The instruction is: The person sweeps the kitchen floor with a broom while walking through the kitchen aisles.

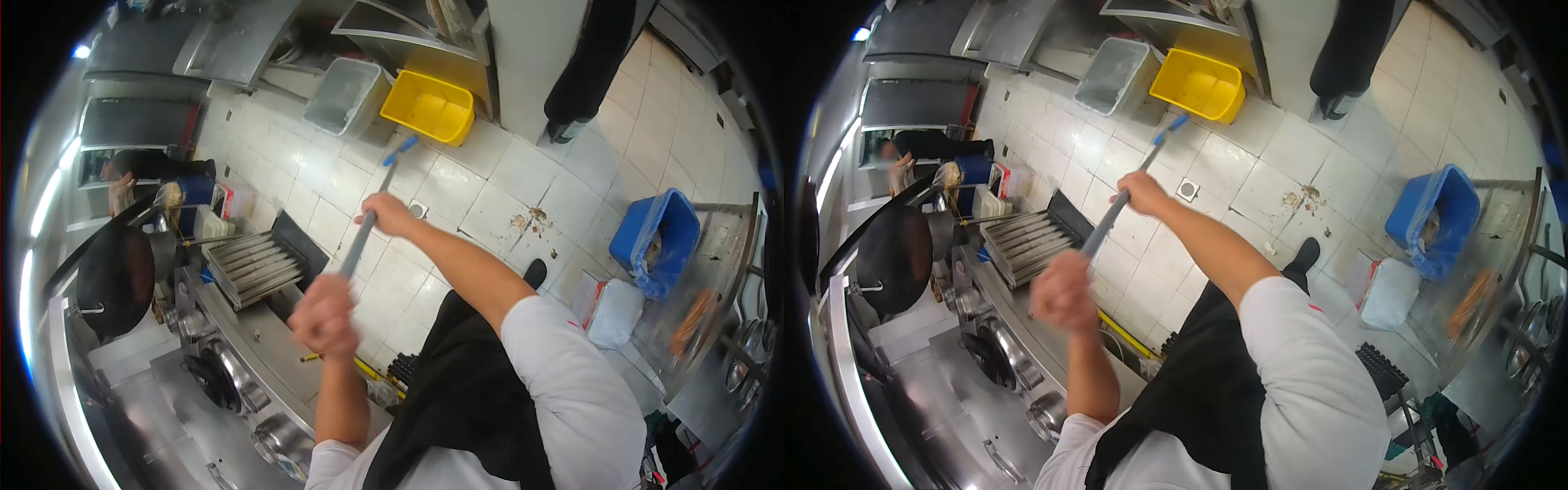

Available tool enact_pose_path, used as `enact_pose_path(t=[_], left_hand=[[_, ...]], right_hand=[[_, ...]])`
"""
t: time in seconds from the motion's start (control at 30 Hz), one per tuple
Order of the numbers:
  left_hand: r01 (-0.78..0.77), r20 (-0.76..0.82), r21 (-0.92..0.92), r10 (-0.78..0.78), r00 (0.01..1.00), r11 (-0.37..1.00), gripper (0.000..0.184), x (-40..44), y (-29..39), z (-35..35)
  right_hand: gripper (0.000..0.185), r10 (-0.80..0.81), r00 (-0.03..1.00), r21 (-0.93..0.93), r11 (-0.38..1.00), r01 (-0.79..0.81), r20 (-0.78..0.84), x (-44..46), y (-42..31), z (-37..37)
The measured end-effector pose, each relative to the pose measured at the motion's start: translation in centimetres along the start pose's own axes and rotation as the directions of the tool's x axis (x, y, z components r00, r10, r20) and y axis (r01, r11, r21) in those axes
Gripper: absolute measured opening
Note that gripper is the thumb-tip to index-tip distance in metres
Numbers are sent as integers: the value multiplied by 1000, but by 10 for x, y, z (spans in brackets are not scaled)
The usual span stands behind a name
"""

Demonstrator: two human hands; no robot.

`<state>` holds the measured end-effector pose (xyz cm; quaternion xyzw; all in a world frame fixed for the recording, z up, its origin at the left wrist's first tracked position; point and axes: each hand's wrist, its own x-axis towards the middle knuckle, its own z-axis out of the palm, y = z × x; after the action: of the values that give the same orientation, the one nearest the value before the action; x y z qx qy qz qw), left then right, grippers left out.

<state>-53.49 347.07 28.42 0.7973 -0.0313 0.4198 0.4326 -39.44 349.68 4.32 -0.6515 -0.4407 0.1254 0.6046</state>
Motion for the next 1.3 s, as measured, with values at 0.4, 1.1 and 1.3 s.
enact_pose_path(t=[0.4, 1.1, 1.3], left_hand=[[181, 91, -320, -160, 983, 930, 20, -27, -4, -60], [215, 157, 159, -239, 958, 964, 7, -137, 58, -90], [235, -143, -242, -274, 951, 941, 30, -158, 191, -60]], right_hand=[[41, 174, 970, -171, 964, -203, -169, -86, -36, 16], [43, 69, 926, 62, 993, -99, 370, -145, -59, 133], [41, 19, 968, 27, 999, -27, 250, -258, -139, 29]])
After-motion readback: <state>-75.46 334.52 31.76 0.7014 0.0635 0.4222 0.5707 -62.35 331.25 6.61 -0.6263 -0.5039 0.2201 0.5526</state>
